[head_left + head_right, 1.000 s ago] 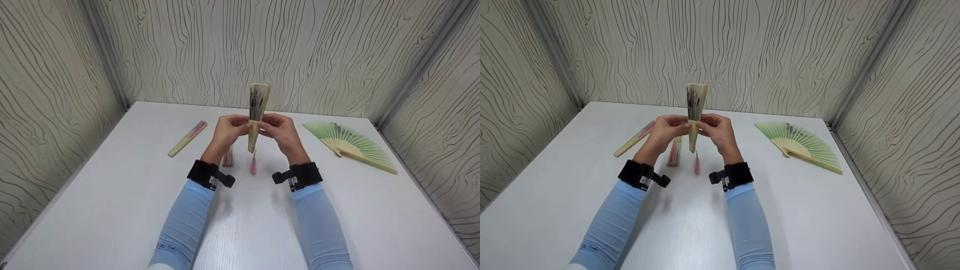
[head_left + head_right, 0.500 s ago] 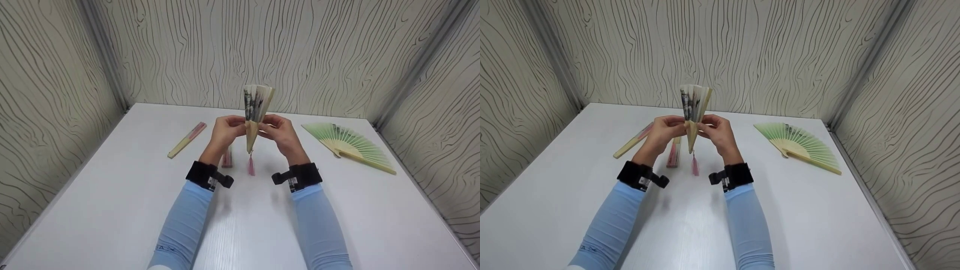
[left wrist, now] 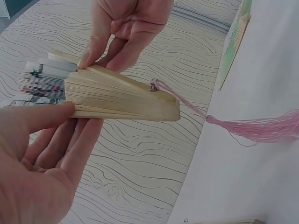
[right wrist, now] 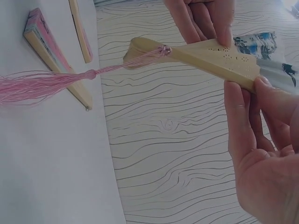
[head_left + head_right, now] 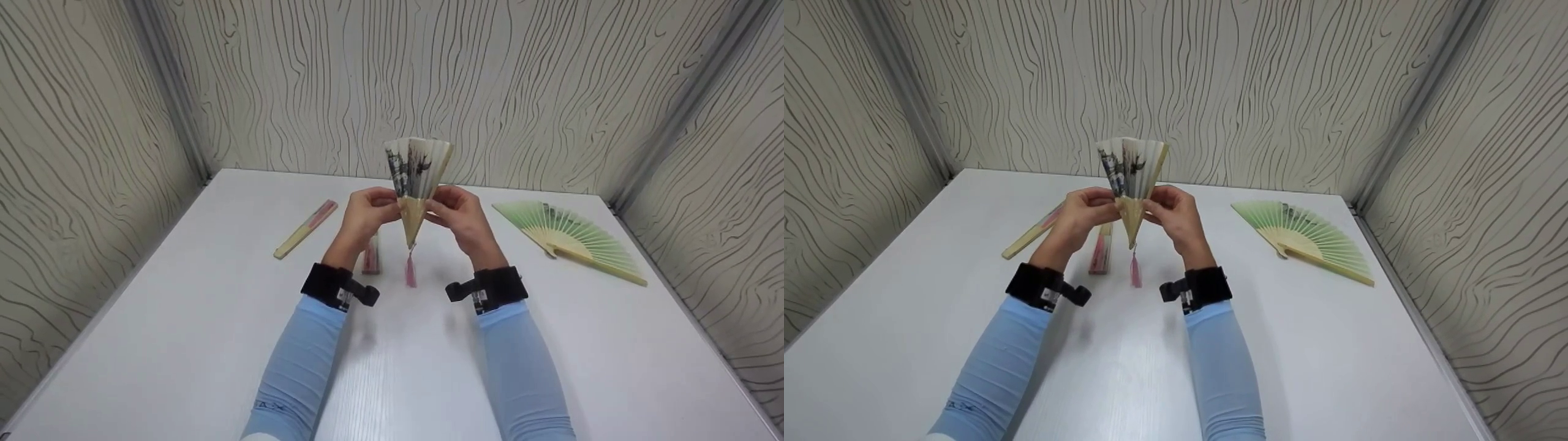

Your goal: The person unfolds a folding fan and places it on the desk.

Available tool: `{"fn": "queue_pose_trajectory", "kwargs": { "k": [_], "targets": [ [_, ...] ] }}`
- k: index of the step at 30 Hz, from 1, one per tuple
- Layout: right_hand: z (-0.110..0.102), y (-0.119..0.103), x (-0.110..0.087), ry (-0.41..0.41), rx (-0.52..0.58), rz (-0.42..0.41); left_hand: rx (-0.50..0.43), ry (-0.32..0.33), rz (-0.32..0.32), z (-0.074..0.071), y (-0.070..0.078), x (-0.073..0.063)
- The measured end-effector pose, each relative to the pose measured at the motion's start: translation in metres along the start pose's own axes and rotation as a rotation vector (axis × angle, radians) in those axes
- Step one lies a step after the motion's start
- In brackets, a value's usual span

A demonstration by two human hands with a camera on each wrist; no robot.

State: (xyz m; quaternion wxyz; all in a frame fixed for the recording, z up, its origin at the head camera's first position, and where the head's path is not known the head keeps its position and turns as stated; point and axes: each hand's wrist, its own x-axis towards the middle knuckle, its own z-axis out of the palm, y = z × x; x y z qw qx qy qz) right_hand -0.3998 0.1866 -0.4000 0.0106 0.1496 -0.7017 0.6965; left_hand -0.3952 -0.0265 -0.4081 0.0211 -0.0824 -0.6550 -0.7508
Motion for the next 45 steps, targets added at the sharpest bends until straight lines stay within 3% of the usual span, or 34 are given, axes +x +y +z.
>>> {"fn": "queue_pose_trajectory", "kwargs": {
  "k": [16,24,45],
  "targets": [
    [-0.0015,-0.0019,0.0010,0.093,0.052,-0.006,-0.029,0.039,0.030,-0.0032,-0.0049,0.0033],
    [-0.0021,-0.0002,0.0028,0.164,0.139,0.000,-0.074,0.076,0.040,-0.0033,-0.0046,0.0035],
    [-0.0017,-0.0028,0.0018,0.200,0.162,0.032,-0.128,0.077,0.043,-0.0064,-0.0055,0.0053]
  ]
}}
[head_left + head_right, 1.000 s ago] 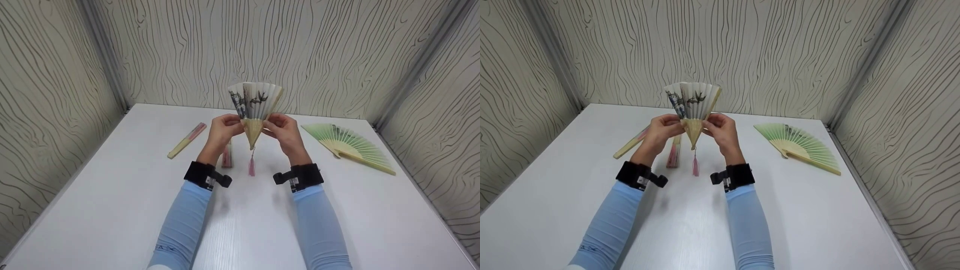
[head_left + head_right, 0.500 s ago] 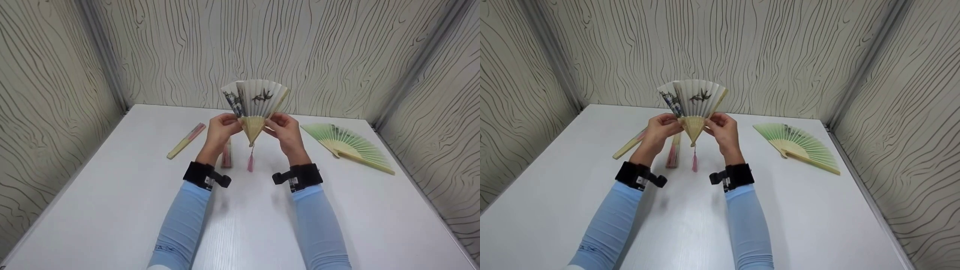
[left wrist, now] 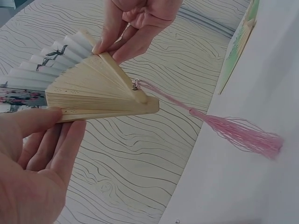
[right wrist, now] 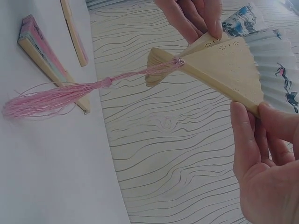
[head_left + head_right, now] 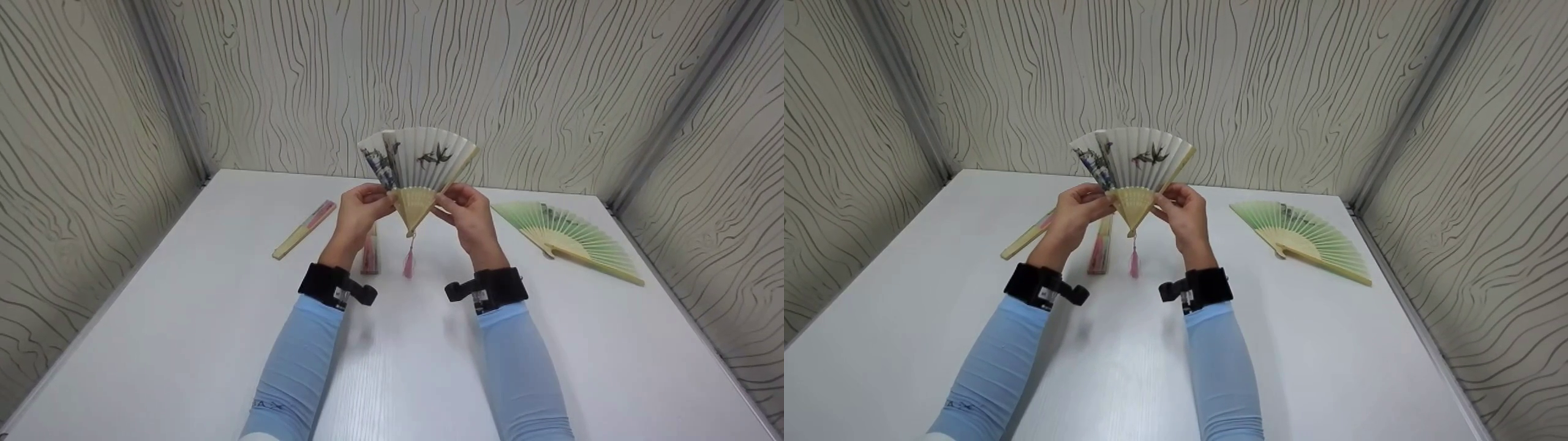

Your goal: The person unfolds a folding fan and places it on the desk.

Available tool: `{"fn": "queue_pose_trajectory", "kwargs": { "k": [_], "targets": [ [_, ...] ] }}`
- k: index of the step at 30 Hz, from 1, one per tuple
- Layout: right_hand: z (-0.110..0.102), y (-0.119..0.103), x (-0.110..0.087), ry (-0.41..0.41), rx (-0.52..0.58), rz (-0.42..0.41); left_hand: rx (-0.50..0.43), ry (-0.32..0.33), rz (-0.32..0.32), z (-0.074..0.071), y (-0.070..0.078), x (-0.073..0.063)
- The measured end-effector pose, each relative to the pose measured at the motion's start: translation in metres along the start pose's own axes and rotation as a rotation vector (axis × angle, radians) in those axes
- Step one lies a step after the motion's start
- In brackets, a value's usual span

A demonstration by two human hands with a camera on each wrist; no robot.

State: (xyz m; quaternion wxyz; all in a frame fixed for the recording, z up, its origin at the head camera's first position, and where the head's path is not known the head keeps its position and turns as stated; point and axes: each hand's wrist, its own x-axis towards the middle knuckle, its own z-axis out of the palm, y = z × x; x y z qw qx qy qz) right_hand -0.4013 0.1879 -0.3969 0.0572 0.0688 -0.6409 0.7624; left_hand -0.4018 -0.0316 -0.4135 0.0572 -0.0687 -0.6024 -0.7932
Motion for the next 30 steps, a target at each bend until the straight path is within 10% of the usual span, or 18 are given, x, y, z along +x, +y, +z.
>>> {"fn": "queue_pose_trajectory", "kwargs": {
  "k": [30],
  "targets": [
    [0.0036,0.0042,-0.0012,0.084,0.116,-0.016,-0.091,0.085,0.008,-0.0032,-0.0044,0.0027]
  ]
}}
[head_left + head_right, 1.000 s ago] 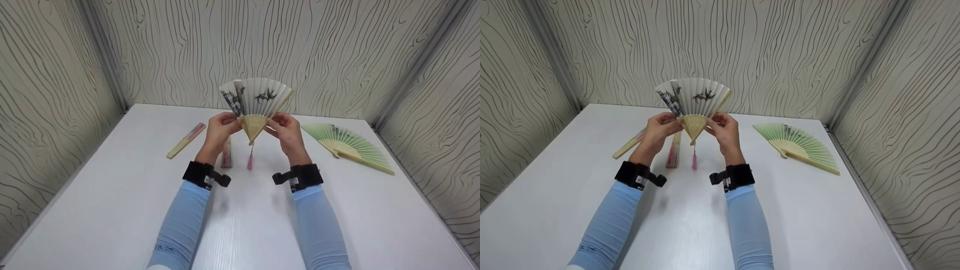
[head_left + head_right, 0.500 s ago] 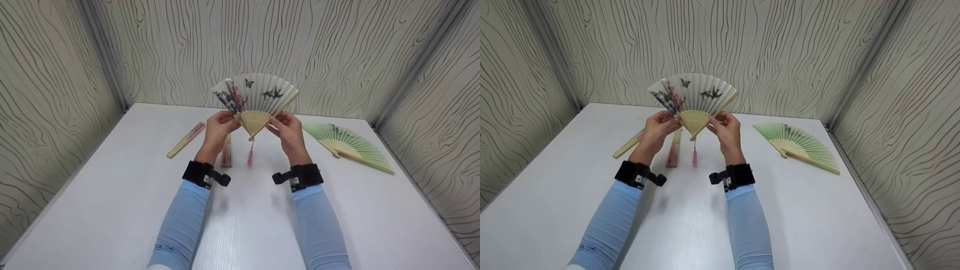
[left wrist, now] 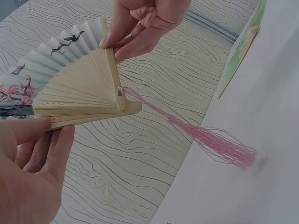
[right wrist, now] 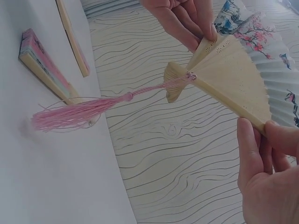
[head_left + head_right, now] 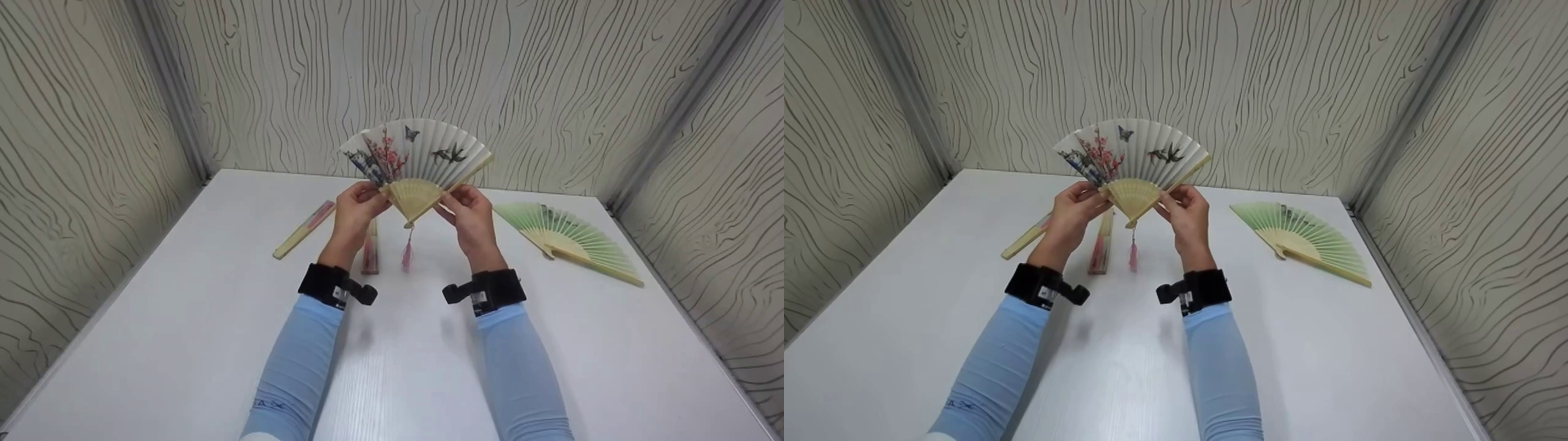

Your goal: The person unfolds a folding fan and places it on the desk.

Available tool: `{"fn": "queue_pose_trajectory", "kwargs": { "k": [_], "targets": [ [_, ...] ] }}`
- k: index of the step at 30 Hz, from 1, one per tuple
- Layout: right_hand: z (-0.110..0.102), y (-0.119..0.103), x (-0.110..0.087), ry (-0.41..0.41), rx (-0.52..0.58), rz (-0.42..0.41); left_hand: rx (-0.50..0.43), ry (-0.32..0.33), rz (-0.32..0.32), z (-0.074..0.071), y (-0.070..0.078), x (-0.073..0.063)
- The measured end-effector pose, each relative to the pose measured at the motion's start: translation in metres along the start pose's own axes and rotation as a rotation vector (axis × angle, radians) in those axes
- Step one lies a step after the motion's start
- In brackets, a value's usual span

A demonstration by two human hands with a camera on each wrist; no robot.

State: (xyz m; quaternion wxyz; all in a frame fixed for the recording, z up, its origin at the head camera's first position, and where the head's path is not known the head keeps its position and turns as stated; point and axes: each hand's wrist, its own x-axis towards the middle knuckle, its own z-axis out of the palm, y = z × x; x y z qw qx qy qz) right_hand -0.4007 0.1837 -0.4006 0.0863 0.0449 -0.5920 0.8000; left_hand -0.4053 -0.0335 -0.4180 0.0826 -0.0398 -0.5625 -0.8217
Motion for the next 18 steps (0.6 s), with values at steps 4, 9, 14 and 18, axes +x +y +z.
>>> {"fn": "queue_pose_trajectory", "kwargs": {
  "k": [4,9,14,18],
  "targets": [
    [0.0031,0.0006,0.0002,0.029,0.021,0.016,-0.048,0.011,-0.013,-0.0021,-0.0001,0.0028],
    [0.0029,0.0027,0.0012,0.046,0.064,0.035,-0.083,0.031,-0.017,-0.0022,-0.0013,0.0038],
    [0.0028,0.0025,0.0012,0.056,0.080,0.058,-0.095,0.056,-0.032,-0.0016,-0.0013,0.0046],
    [0.0030,0.0014,0.0011,0.056,0.087,0.066,-0.132,0.071,-0.035,-0.0011,-0.0015,0.0058]
  ]
}}
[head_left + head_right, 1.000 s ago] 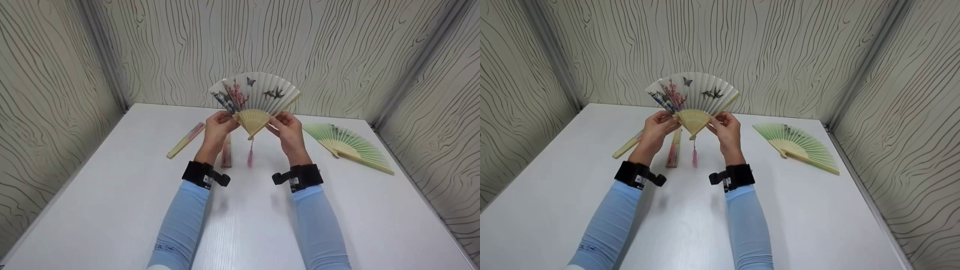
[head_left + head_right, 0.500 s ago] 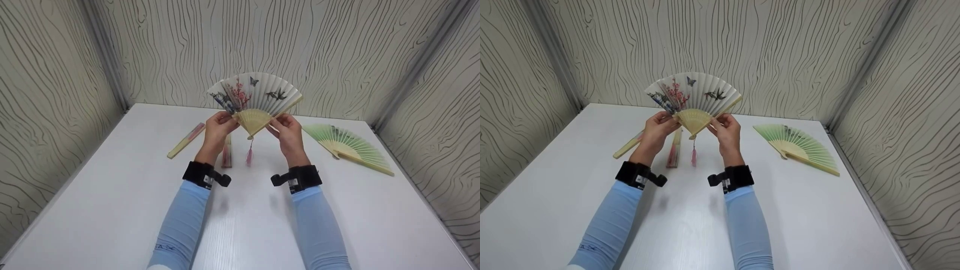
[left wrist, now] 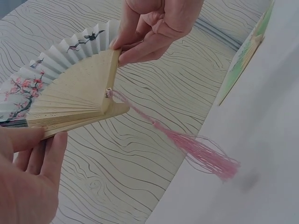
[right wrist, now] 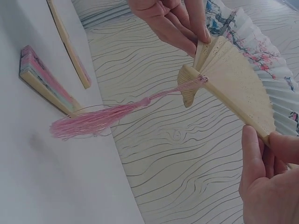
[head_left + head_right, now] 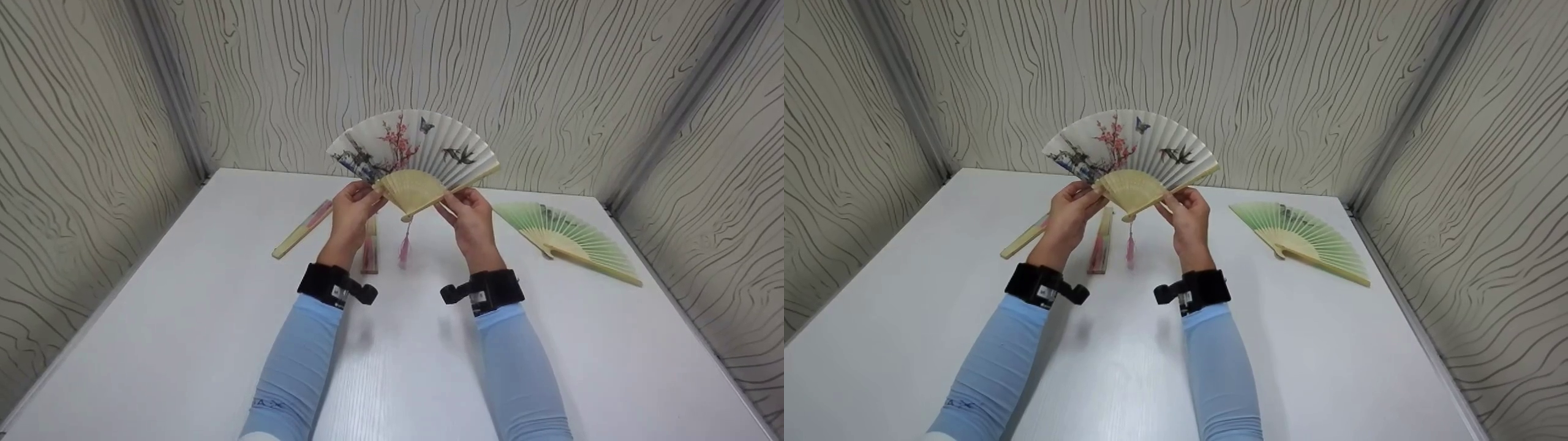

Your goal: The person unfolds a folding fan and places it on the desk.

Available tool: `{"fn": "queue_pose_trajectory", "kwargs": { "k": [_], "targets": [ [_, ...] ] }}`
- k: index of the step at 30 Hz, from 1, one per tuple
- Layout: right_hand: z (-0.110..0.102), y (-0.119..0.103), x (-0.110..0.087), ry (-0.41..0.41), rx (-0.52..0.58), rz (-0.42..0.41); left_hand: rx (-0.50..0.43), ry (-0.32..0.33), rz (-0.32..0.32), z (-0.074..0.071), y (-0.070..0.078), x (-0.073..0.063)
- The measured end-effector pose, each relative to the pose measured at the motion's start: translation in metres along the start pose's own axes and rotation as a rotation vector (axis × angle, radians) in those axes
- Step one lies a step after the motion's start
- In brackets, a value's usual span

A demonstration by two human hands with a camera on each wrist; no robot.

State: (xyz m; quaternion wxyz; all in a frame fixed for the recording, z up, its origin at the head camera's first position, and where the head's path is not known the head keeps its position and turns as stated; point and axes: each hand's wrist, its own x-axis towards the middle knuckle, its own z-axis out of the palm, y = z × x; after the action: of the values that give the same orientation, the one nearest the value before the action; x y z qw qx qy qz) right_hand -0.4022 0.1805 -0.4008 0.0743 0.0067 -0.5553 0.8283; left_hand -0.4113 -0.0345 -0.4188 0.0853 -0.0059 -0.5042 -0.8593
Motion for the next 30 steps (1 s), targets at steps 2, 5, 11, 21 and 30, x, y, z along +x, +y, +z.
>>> {"fn": "queue_pose_trajectory", "kwargs": {
  "k": [2,5,11,21,30],
  "targets": [
    [0.000,0.000,0.000,-0.001,0.005,0.002,-0.015,0.008,0.001,0.000,0.000,0.000],
    [0.000,-0.001,0.000,-0.006,0.006,0.008,-0.035,0.027,-0.001,0.000,-0.001,0.001],
    [0.000,-0.001,0.000,-0.001,0.020,0.029,-0.121,0.076,-0.007,0.002,-0.003,0.004],
    [0.003,0.004,0.002,0.056,0.122,0.071,-0.198,0.194,-0.020,0.007,-0.007,0.003],
    [0.008,0.006,-0.001,0.083,0.199,0.092,-0.307,0.331,0.020,0.021,-0.014,-0.001]
  ]
}}
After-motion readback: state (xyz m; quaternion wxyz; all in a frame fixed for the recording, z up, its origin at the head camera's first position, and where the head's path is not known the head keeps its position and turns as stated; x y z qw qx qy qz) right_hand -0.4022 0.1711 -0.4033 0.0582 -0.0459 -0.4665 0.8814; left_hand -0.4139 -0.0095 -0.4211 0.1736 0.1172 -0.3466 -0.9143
